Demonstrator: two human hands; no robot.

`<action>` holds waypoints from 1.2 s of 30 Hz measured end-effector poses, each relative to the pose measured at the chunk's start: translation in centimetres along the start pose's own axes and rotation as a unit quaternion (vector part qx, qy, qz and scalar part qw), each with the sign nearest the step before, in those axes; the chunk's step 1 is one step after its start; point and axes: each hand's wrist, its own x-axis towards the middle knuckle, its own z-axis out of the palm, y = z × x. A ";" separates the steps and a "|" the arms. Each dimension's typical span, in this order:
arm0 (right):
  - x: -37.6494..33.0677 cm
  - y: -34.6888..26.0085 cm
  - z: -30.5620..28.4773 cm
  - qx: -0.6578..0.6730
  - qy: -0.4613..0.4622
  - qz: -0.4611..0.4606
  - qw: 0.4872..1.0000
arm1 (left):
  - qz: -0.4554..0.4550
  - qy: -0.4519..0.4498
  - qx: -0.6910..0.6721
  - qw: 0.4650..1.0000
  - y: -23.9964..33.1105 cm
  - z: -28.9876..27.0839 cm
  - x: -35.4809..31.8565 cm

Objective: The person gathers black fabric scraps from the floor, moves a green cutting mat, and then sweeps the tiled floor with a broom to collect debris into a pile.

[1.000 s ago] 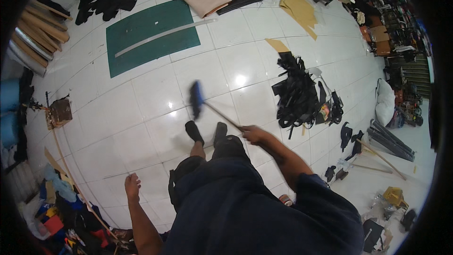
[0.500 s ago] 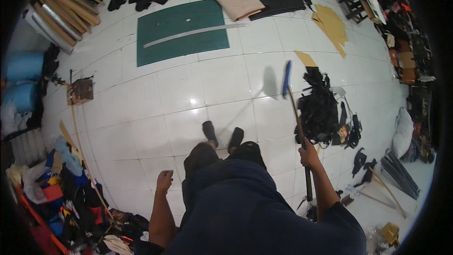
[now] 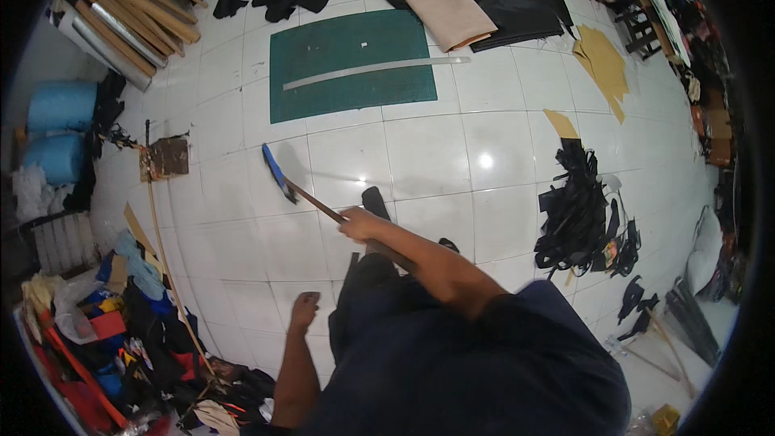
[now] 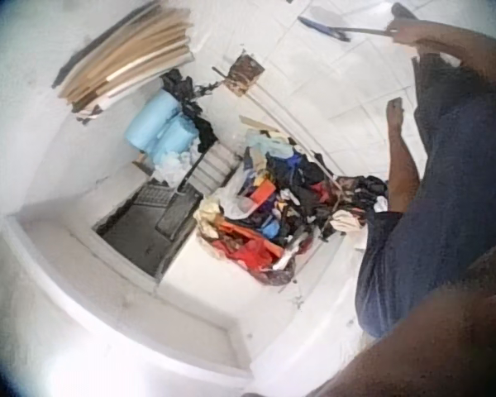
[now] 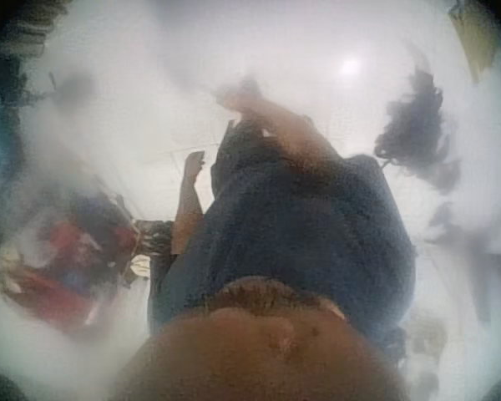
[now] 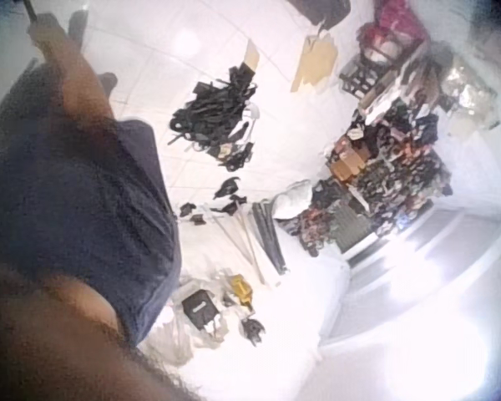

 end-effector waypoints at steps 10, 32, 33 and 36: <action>-14.9 9.3 -15.1 0.150 0.158 0.223 0.950 | -0.001 0.067 -0.121 0.990 6.2 -12.2 6.3; -10.4 0.3 -18.9 0.125 0.129 0.061 0.982 | 0.003 0.006 0.027 1.000 18.9 -3.5 7.8; -7.7 0.6 -19.3 0.145 0.142 0.048 0.978 | -0.001 0.016 0.034 0.999 20.5 -2.6 6.9; -2.8 5.1 -23.2 -0.080 0.163 0.013 0.983 | 0.011 0.028 0.039 0.999 24.4 0.5 4.9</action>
